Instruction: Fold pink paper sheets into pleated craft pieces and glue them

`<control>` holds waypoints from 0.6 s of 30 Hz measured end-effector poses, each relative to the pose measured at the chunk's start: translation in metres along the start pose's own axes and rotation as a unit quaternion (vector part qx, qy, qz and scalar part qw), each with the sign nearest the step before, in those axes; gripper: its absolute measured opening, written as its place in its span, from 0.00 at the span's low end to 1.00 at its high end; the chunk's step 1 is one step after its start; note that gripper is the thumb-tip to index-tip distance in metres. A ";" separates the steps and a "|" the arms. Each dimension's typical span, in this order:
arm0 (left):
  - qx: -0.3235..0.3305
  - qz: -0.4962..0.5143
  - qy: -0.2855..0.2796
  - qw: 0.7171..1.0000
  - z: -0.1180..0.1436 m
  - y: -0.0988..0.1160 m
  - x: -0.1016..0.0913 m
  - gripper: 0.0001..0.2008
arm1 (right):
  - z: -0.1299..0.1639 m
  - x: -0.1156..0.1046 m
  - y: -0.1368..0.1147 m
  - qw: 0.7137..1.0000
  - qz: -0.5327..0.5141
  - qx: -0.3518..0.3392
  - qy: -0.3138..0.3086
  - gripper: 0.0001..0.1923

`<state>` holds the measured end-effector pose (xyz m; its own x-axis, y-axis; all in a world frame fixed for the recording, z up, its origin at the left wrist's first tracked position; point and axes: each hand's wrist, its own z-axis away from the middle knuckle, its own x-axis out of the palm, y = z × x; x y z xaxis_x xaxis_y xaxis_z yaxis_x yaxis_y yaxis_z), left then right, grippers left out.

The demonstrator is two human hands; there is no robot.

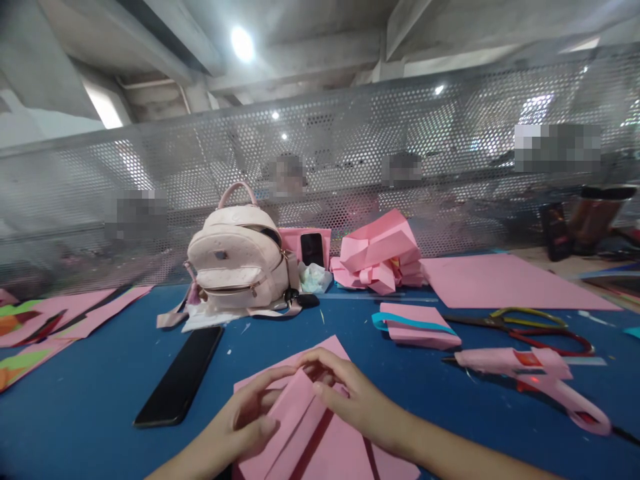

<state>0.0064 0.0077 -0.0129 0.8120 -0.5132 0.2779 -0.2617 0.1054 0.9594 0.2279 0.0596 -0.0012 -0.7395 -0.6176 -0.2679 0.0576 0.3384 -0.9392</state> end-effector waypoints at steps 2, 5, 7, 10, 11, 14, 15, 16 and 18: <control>-0.006 0.000 0.002 1.000 0.000 0.003 -0.003 0.32 | -0.002 -0.001 0.005 1.000 -0.017 0.004 0.021 0.17; 0.014 0.003 0.005 1.000 -0.001 0.004 -0.008 0.37 | -0.004 -0.003 0.010 0.998 -0.034 0.014 0.053 0.18; 0.036 -0.003 0.014 0.999 -0.002 0.003 -0.009 0.41 | -0.004 -0.004 0.012 0.996 -0.041 0.022 0.076 0.17; 0.047 -0.014 0.038 0.998 -0.002 0.001 -0.009 0.44 | -0.004 -0.005 0.015 0.993 -0.046 0.038 0.105 0.17; 0.044 -0.012 0.049 0.998 -0.002 0.001 -0.009 0.43 | -0.004 -0.006 0.015 0.992 -0.045 0.040 0.109 0.17; 0.018 0.023 0.078 0.997 -0.001 0.003 -0.007 0.39 | -0.004 -0.006 0.018 0.992 -0.035 0.035 0.115 0.17; 0.004 0.038 0.083 0.996 -0.001 0.004 -0.007 0.38 | -0.004 -0.006 0.018 0.992 -0.033 0.033 0.118 0.17; -0.011 0.054 0.087 0.995 -0.001 0.005 -0.006 0.37 | -0.004 -0.006 0.019 0.992 -0.035 0.033 0.119 0.17; -0.039 0.078 0.095 0.992 0.000 0.006 -0.006 0.35 | -0.004 -0.006 0.020 0.992 -0.042 0.033 0.118 0.16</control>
<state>-0.0002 0.0114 -0.0088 0.8508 -0.3158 0.4199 -0.3563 0.2405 0.9029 0.2312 0.0726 -0.0177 -0.8790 -0.4564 -0.1382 0.0274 0.2410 -0.9701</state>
